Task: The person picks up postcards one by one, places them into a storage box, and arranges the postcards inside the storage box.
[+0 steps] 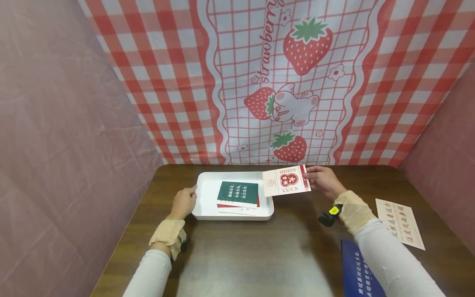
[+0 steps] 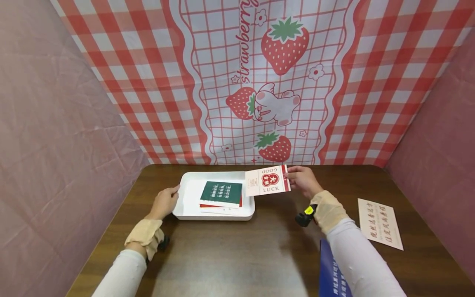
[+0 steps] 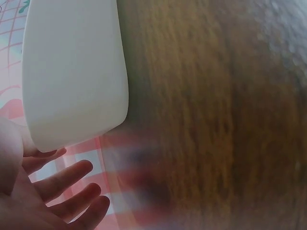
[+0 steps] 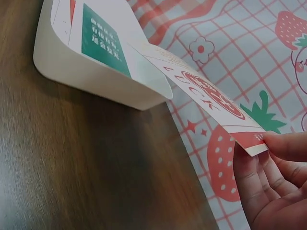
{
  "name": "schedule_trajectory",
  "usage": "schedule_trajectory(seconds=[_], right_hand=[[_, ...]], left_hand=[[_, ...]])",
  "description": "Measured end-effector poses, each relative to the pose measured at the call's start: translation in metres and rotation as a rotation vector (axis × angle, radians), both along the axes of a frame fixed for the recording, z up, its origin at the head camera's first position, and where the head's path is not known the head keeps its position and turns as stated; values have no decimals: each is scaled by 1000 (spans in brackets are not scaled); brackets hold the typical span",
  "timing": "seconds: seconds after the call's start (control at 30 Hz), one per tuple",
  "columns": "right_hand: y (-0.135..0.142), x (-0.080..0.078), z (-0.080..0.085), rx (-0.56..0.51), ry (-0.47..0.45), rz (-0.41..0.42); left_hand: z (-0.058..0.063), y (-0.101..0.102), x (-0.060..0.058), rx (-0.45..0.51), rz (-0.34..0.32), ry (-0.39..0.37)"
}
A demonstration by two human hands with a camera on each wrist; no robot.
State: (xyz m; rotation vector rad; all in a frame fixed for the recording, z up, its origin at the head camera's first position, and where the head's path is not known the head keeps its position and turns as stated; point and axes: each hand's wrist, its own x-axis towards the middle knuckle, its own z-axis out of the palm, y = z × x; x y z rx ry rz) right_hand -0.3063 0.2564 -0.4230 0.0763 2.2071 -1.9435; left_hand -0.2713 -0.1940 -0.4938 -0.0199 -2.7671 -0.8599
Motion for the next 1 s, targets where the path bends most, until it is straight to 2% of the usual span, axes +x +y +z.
schedule_trajectory(seconds=[0.23, 0.4, 0.63, 1.0], right_hand=[[-16, -1, -10, -76, -33, -24], [-27, -2, -14, -86, -31, -28], [-52, -7, -14, -101, -37, -39], [-74, -7, -20, -89, -57, -32]], left_hand=[[-2, 1, -2, 4, 0, -18], [-3, 2, -3, 7, -8, 5], [-3, -1, -2, 14, 17, 36], [-6, -1, -3, 22, 19, -4]])
